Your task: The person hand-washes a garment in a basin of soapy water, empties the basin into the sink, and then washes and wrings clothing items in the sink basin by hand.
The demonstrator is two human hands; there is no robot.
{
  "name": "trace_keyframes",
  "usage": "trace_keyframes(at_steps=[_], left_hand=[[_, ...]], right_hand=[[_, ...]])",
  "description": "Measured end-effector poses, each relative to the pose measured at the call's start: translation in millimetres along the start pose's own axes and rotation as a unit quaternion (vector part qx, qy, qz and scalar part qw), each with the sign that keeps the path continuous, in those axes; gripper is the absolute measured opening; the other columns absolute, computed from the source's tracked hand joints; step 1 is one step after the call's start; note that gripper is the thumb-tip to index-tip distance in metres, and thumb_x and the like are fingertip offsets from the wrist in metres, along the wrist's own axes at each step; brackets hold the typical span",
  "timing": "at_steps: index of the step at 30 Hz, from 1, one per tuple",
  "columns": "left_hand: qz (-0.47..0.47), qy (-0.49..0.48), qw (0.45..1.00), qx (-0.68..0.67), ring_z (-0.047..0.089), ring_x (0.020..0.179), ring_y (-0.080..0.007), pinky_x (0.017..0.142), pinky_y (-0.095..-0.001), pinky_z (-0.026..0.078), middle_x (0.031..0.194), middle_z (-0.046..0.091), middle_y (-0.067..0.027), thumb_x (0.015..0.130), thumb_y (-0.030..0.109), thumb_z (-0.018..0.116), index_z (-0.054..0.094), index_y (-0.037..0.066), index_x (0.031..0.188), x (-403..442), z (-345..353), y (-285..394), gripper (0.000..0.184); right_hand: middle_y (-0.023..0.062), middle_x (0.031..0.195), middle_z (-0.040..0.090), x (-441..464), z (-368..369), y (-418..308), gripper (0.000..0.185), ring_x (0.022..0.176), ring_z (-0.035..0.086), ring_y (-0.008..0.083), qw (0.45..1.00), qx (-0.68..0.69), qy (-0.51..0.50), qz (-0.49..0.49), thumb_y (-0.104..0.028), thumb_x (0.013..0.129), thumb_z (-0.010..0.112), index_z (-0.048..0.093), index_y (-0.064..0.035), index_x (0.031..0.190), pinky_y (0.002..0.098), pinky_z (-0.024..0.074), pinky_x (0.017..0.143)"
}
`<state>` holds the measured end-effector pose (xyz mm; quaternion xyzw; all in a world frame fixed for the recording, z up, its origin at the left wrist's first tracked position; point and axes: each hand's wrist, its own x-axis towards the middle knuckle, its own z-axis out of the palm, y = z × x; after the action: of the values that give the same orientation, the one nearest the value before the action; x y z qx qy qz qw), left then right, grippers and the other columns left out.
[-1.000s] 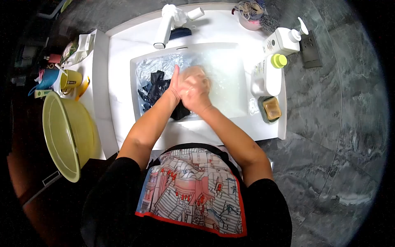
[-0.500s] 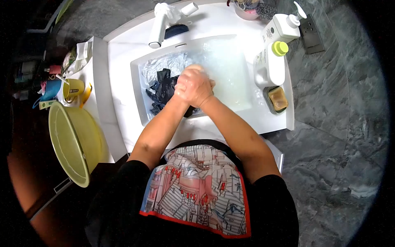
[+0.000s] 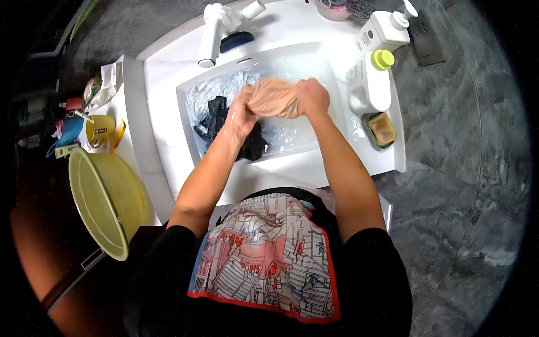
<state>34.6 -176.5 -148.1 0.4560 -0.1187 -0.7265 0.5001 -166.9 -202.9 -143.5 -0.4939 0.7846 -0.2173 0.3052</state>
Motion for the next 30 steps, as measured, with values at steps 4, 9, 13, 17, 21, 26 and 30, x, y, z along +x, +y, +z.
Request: trace_keyframes(at_steps=[4,9,13,17,21,26,30], left_hand=[[0.163,0.051,0.919,0.356,0.057,0.090,-0.0229,0.078,-0.0381,0.048,0.098,0.058,-0.0088,0.080,0.011,0.053,0.051,0.007,0.106,8.2,0.0,-7.9,0.027],[0.204,0.040,0.452,0.867,0.035,0.126,-0.0407,0.097,-0.0431,0.038,0.141,0.031,-0.0212,0.080,0.028,0.058,0.032,-0.002,0.136,24.0,-16.8,-37.7,0.068],[-0.096,-0.019,0.697,0.710,0.032,0.129,-0.0412,0.102,-0.0496,0.032,0.144,0.030,-0.0190,0.089,0.044,0.045,0.027,0.009,0.141,25.1,15.0,4.4,0.065],[-0.115,0.026,0.951,0.284,0.029,0.131,-0.0407,0.103,-0.0584,0.026,0.144,0.029,-0.0168,0.088,0.063,0.035,0.022,0.017,0.144,19.2,20.3,7.1,0.074],[-0.257,-0.046,0.965,-0.023,0.023,0.134,-0.0370,0.104,-0.0636,0.015,0.145,0.024,-0.0173,0.081,0.076,0.031,0.018,0.015,0.144,18.6,9.4,13.6,0.089],[-0.018,-0.310,0.950,0.035,0.045,0.112,-0.0310,0.100,-0.0474,0.031,0.119,0.050,-0.0169,0.083,0.063,0.034,0.049,0.004,0.119,5.2,5.5,5.7,0.071],[0.378,-0.172,0.754,0.508,0.056,0.082,-0.0172,0.080,-0.0345,0.044,0.090,0.056,-0.0071,0.086,0.018,0.056,0.056,0.000,0.098,-39.0,42.0,21.0,0.021]], right_hand=[[0.0181,0.096,0.062,-5.4,11.7,23.1,0.046,0.094,0.058,0.0339,0.995,-0.001,0.013,-0.095,-0.033,0.076,0.063,0.057,-0.0054,0.112,0.0413,0.0448,0.082],[0.0188,0.104,0.061,-30.4,22.1,27.1,0.066,0.098,0.058,0.0328,0.916,-0.274,-0.159,-0.246,-0.012,0.069,0.069,0.044,-0.0096,0.130,0.0406,0.0457,0.085],[0.0150,0.104,0.062,11.1,30.5,34.5,0.058,0.099,0.059,0.0296,0.968,-0.016,-0.251,0.001,-0.007,0.071,0.064,0.047,-0.0086,0.127,0.0368,0.0471,0.084],[0.0088,0.098,0.062,-10.4,43.2,-2.7,0.033,0.095,0.059,0.0224,0.919,0.355,-0.142,0.098,-0.002,0.073,0.059,0.058,-0.0047,0.107,0.0326,0.0465,0.083],[0.0072,0.092,0.061,-52.1,23.1,-43.7,0.014,0.088,0.057,0.0211,0.897,0.309,-0.080,-0.307,0.000,0.072,0.057,0.059,-0.0045,0.085,0.0327,0.0458,0.079],[0.0075,0.082,0.055,-106.8,-14.8,-86.6,0.009,0.080,0.054,0.0258,0.789,0.266,-0.122,-0.540,-0.001,0.068,0.054,0.057,-0.0083,0.071,0.0329,0.0454,0.073],[0.0068,0.087,0.055,-118.9,-7.5,-86.0,0.009,0.080,0.053,0.0263,0.759,0.243,-0.133,-0.589,-0.005,0.067,0.054,0.059,-0.0098,0.073,0.0358,0.0445,0.074]])
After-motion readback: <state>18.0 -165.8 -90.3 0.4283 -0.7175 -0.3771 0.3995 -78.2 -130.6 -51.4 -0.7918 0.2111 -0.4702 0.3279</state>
